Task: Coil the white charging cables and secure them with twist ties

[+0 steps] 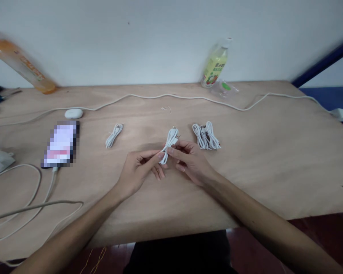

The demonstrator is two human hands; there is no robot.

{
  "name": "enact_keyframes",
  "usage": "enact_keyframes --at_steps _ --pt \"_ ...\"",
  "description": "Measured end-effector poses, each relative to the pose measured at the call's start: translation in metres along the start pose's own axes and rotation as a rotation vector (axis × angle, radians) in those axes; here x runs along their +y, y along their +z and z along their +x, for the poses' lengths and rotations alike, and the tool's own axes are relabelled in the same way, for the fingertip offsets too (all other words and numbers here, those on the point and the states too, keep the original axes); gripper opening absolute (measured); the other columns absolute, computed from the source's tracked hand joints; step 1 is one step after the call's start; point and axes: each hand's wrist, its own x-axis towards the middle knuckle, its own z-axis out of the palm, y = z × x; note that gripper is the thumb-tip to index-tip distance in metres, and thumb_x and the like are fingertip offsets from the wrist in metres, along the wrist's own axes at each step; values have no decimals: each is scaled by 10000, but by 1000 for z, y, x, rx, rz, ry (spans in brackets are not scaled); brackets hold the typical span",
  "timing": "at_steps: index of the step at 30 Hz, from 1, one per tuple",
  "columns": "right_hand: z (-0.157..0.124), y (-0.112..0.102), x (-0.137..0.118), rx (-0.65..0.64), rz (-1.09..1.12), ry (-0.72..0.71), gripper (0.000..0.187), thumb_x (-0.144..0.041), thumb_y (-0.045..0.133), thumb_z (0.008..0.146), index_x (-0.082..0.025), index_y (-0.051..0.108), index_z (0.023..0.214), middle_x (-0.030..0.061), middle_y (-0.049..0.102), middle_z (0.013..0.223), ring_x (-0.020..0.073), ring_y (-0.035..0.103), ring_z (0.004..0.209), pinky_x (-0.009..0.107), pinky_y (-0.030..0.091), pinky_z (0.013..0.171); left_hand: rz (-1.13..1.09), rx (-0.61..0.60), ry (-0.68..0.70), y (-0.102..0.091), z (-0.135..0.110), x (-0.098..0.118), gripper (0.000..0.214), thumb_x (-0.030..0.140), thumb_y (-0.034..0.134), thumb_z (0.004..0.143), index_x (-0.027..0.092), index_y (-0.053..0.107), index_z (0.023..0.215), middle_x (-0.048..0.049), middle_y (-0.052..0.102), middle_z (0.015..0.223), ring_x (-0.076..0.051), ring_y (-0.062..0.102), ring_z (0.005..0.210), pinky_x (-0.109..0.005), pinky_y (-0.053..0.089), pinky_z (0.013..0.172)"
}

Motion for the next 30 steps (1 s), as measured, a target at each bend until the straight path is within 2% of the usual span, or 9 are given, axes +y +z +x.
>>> enact_keyframes --at_steps 5,9,12,17,21,26,30 --pt "1 -2 -1 -17 -18 -21 386 -514 961 775 -201 734 768 -47 627 686 48 358 489 222 238 404 -206 -72 -88 -1 1 -3 376 504 865 916 144 796 835 -35 762 755 -128 694 521 -225 579 486" --pt "2 -2 -3 -51 -24 -28 374 -524 955 789 -200 771 826 -27 667 702 58 395 498 219 250 403 -360 -129 -138 -1 0 -5 402 505 901 886 139 763 793 -22 730 732 -107 661 493 -207 557 465" --pt "3 -2 -6 -85 2 -25 382 -524 972 772 -202 772 820 -29 665 697 60 404 507 213 254 404 -412 -126 -160 0 0 -4 375 487 936 849 138 797 850 -4 713 713 -98 639 473 -196 538 449" --pt "3 -2 -7 -99 0 -25 392 -537 952 798 -203 747 807 -43 646 688 49 380 488 212 237 404 -388 -115 -168 0 1 -3 359 471 927 844 133 807 864 -5 706 714 -94 612 468 -204 532 448" --pt "3 -3 -6 -76 -11 -27 402 -542 952 794 -198 744 808 -44 643 698 45 371 484 210 243 402 -337 -107 -124 -2 1 -6 367 483 881 901 137 782 829 -26 727 757 -110 661 519 -214 559 479" --pt "3 -3 -6 -63 -4 -40 383 -526 964 782 -204 757 805 -52 599 677 55 354 503 204 246 399 -234 -56 -56 -2 0 -7 376 503 875 909 133 808 896 -34 746 771 -135 702 551 -230 587 495" --pt "2 -2 -6 -62 8 -16 396 -532 975 762 -202 767 832 -41 619 703 61 367 522 211 235 405 -293 -80 -69 -1 0 -5 375 493 879 911 134 791 849 -29 740 766 -131 706 548 -215 574 486"
